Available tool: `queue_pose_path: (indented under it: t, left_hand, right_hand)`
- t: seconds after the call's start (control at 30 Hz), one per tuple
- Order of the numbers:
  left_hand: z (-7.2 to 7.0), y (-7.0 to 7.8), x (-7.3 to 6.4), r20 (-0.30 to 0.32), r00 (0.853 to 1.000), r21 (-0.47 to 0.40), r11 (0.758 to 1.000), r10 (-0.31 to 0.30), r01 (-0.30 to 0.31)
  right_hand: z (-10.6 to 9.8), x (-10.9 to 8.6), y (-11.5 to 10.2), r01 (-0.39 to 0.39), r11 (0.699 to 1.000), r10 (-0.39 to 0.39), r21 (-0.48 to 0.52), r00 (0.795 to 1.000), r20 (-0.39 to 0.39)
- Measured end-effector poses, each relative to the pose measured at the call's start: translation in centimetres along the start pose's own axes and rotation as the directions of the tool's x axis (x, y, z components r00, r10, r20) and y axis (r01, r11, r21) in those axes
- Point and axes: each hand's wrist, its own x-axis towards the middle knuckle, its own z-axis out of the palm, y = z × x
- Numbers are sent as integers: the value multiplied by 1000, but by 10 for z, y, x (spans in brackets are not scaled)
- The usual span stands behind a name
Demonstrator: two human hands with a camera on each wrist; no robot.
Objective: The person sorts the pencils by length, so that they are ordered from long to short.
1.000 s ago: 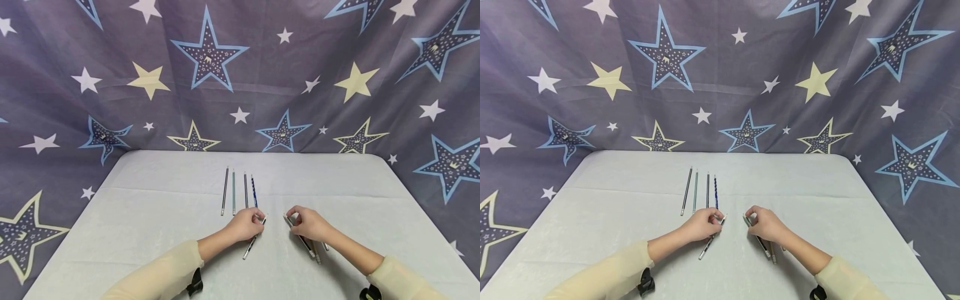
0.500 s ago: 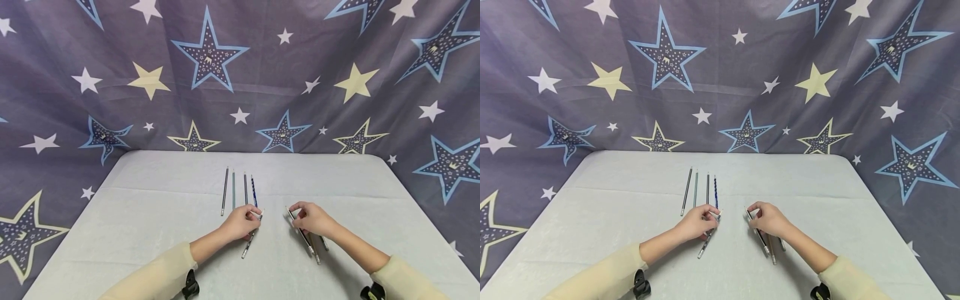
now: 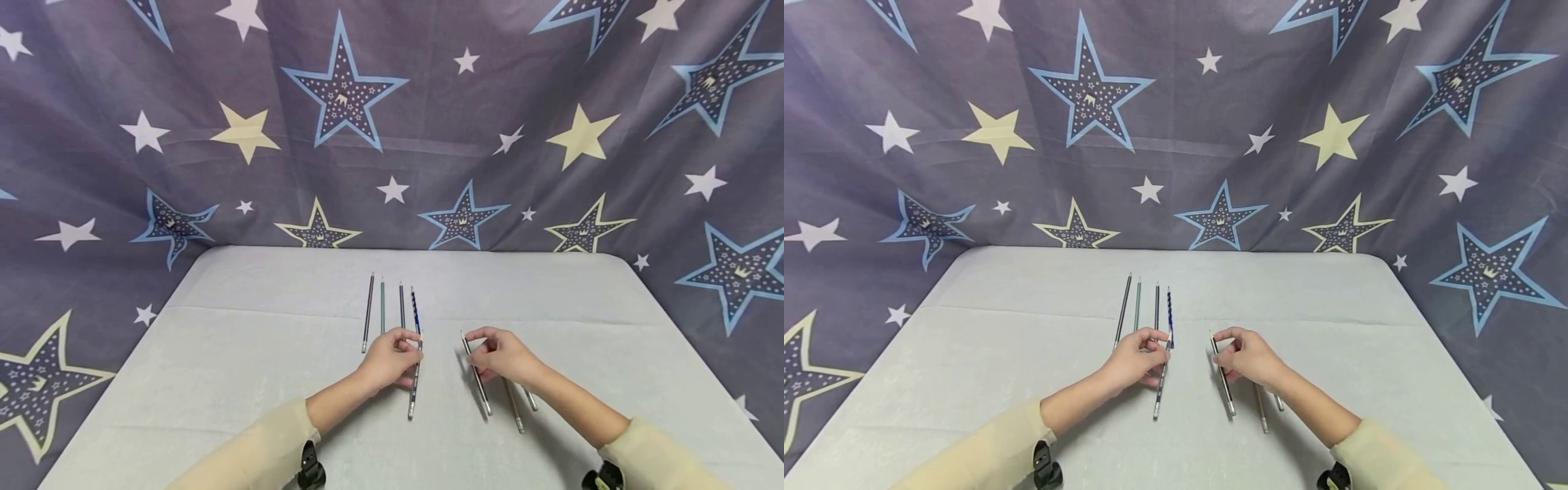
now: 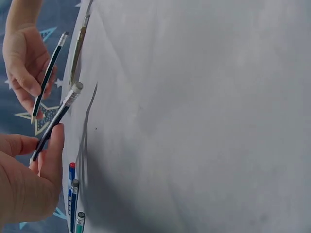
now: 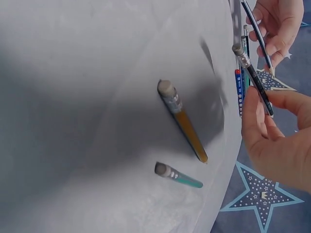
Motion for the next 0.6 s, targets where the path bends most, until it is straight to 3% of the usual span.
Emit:
queue_pose_path:
  t: [0.2, 0.6]
  left_hand:
    - [2, 0, 1, -20, 999, -99, 995, -29, 27]
    - [8, -5, 1, -29, 999, -147, 989, -21, 17]
  right_hand:
    - [5, 1, 0, -35, 998, 37, 46, 999, -29]
    - [13, 5, 0, -54, 993, 62, 107, 996, -70]
